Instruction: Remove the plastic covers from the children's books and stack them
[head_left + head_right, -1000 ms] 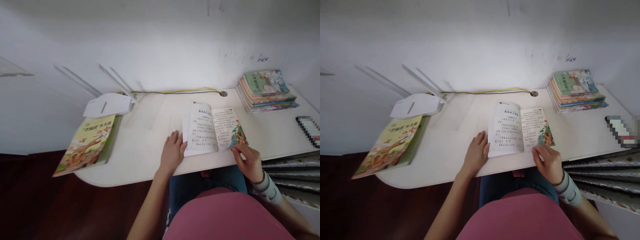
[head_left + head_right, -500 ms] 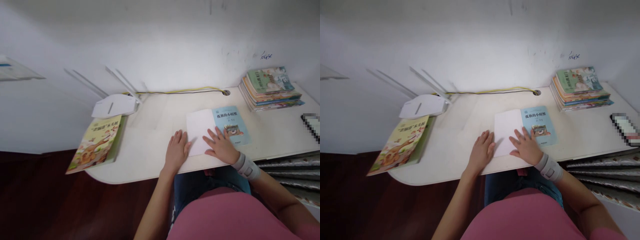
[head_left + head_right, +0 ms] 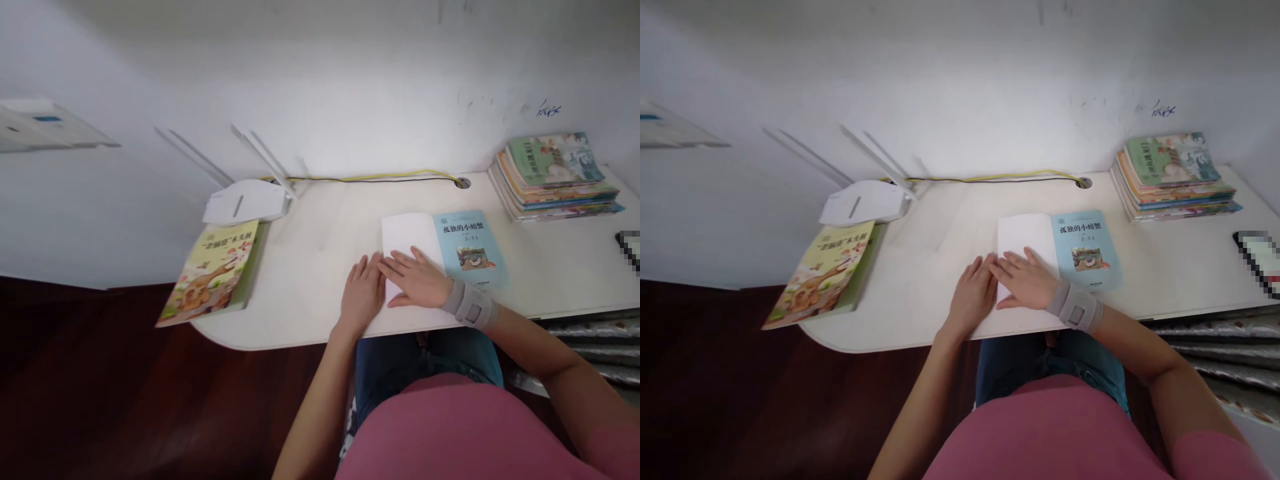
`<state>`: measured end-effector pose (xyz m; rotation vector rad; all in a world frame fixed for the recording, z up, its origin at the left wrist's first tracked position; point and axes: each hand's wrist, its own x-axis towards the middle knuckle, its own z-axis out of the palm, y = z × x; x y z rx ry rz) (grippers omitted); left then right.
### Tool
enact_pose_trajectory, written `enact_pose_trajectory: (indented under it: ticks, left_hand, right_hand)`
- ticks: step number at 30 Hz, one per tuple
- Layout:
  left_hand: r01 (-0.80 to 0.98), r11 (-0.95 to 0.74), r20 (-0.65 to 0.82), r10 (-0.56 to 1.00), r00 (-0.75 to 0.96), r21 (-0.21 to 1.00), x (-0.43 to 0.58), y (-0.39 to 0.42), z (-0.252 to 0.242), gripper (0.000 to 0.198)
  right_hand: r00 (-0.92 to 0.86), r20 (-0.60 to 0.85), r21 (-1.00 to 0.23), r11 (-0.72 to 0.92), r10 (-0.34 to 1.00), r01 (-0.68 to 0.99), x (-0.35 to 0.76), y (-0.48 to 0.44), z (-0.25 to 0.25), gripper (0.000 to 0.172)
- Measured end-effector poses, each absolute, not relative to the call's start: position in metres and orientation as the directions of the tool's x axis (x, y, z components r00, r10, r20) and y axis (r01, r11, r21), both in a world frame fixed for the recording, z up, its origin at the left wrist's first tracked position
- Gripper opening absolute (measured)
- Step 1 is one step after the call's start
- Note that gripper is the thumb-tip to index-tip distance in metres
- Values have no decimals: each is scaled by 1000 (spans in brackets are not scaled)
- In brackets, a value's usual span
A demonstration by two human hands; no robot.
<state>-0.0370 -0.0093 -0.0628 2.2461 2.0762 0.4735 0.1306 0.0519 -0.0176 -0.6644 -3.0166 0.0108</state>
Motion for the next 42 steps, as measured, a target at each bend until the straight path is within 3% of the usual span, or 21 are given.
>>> enact_pose_trajectory:
  ticks: [4,11,16,32,37,42]
  left_hand:
    - [967,-80,185,982,35,242,-37,-9,-64,47]
    - [967,-81,184,982,36,242,-36,-11,-60,48]
    - [968,-66,139,990,33,243,-33,-11,-55,53]
    - [971,-69,165,986,31,230,-31,-14,-53,56]
    - [970,-70,182,983,27,233,-31,-13,-55,53]
    - [973,-66,174,984,27,220,-32,-12,-56,54]
  right_hand:
    - [-914,19,13,914,406,406,137,60,-24,71]
    - [-873,84,81,870,481,487,178,64,-13,62]
    - [-862,95,78,859,498,506,189,63,-6,49]
    - [-831,160,-74,846,532,528,175,56,1,43]
    - [-676,218,-175,710,704,682,160,108,13,49]
    - [-623,80,-148,627,778,765,145,152,6,63]
